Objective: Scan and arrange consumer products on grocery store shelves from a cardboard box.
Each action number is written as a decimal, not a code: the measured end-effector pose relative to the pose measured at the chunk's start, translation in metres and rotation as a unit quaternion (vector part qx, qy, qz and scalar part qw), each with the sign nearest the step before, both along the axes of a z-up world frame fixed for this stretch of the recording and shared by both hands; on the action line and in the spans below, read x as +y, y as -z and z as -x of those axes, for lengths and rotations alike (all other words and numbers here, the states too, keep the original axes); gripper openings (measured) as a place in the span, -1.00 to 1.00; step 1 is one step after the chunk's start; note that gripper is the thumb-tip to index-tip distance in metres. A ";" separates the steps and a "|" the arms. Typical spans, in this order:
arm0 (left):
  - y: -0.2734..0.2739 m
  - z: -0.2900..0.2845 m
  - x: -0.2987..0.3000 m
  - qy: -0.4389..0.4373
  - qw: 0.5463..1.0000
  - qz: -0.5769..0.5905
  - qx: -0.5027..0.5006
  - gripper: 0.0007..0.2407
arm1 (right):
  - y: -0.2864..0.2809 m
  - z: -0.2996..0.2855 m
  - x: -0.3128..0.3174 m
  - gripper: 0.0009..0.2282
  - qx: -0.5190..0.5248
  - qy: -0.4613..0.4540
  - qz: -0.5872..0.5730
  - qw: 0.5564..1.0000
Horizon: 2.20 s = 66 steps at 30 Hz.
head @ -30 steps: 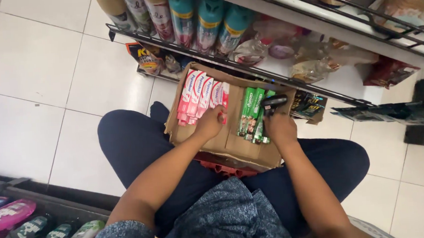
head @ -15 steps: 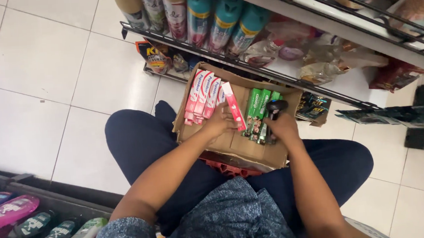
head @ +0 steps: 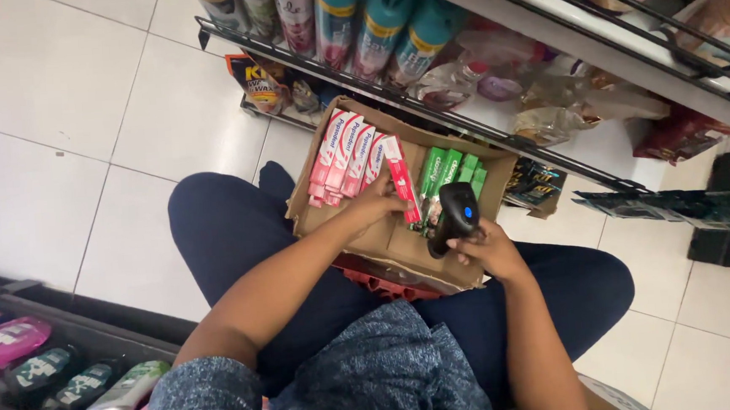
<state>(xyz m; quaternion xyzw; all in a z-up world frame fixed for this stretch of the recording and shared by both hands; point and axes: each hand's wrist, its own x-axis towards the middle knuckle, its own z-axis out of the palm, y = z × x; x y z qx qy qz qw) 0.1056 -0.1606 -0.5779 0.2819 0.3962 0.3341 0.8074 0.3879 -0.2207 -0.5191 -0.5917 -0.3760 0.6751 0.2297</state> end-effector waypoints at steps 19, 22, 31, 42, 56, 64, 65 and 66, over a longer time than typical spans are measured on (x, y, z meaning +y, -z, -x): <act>0.009 0.005 0.005 -0.053 0.985 -0.069 0.148 -0.54 | 0.023 0.008 0.002 -0.44 -0.050 -0.120 -0.174 0.976; 0.011 0.004 0.005 -0.056 0.981 -0.080 0.167 -0.54 | 0.014 0.014 0.003 -0.41 -0.074 -0.122 -0.191 0.971; 0.015 0.002 0.007 -0.063 0.954 -0.098 0.276 -0.54 | 0.014 0.016 0.003 -0.42 -0.084 -0.118 -0.225 0.963; 0.028 0.002 0.004 -0.050 0.964 -0.072 0.251 -0.50 | -0.001 0.020 0.003 -0.44 -0.166 -0.180 -0.244 0.938; 0.012 0.007 0.003 -0.063 0.960 -0.053 0.267 -0.51 | -0.044 0.051 0.009 -0.57 -0.186 -0.290 -0.347 0.873; 0.012 0.006 0.003 -0.060 0.960 -0.056 0.266 -0.52 | -0.058 0.056 0.011 -0.60 -0.197 -0.286 -0.311 0.885; 0.012 0.006 0.003 -0.059 0.960 -0.056 0.267 -0.51 | -0.059 0.056 0.012 -0.60 -0.201 -0.292 -0.298 0.886; 0.011 0.006 0.003 -0.058 0.960 -0.056 0.267 -0.51 | -0.059 0.056 0.011 -0.60 -0.201 -0.291 -0.298 0.886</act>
